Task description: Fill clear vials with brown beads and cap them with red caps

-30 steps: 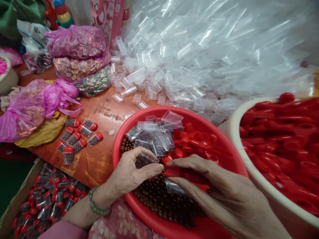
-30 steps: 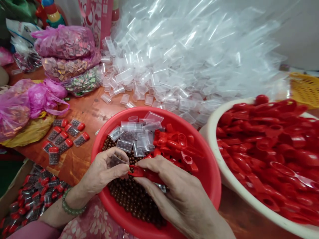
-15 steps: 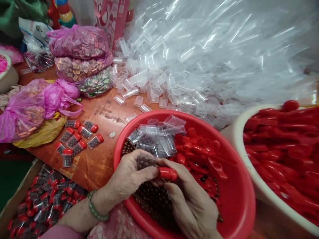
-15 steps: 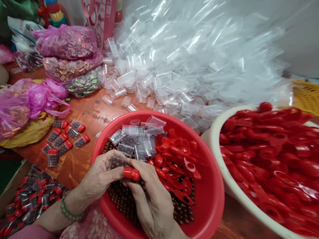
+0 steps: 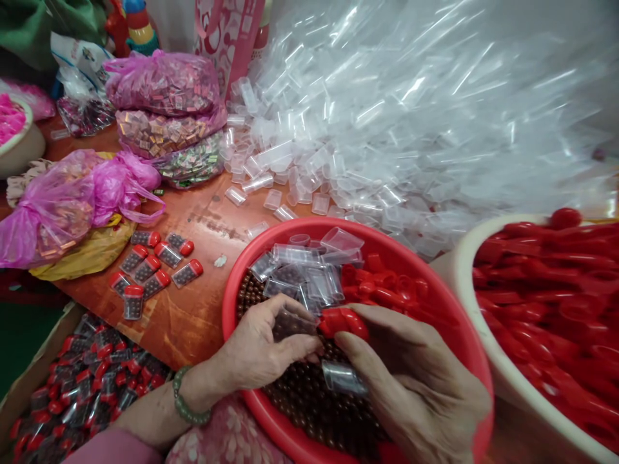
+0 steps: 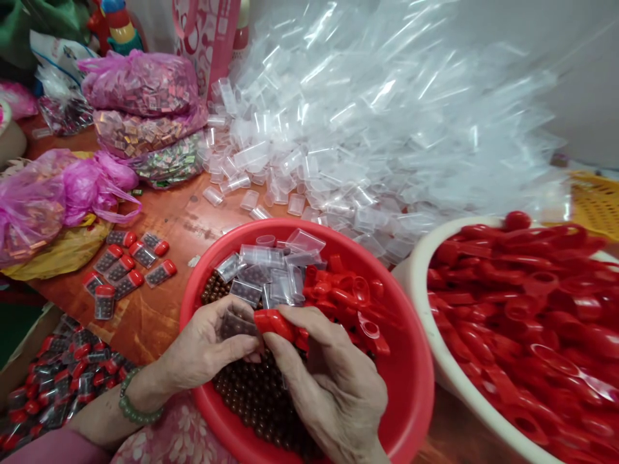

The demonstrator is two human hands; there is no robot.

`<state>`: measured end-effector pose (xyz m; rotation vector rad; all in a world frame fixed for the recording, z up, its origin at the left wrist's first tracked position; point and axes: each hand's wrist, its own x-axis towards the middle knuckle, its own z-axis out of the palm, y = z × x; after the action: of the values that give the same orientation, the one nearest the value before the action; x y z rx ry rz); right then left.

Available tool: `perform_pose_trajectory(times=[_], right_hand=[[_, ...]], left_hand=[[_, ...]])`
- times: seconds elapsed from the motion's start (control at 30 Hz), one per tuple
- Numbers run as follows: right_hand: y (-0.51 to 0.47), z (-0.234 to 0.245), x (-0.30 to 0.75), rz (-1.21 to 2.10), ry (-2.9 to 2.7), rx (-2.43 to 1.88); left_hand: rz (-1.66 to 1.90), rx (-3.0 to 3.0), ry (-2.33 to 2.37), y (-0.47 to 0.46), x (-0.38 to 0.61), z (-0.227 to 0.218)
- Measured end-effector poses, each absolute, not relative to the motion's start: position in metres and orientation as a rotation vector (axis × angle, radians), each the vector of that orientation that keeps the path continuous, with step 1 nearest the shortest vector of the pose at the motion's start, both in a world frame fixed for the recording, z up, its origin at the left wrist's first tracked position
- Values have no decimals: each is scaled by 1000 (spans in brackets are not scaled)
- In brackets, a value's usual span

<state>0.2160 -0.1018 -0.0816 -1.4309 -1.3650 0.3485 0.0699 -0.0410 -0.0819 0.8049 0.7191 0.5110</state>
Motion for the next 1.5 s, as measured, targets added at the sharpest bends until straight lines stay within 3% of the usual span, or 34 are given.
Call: perform_pose_trajectory(times=[0.3,0.7,1.17,1.3,1.5], right_hand=[[-86,-72,216,449,-1677,-1252],[-97,-74,228,208,-1981,-1334],[-95,-64,227,504,-1859,-1395],[-97,-65,226,425,-1917,-1374],[-105,-74,223,206,-2051,-1380]], left_hand=[[526,1043,654,-43,68,-84],[442,1278,654,-43,64,-90],[290,1547,756,-44,63,-85],[228,1751,837,-47,63,-86],[331,1404,728,-45,64,-88]])
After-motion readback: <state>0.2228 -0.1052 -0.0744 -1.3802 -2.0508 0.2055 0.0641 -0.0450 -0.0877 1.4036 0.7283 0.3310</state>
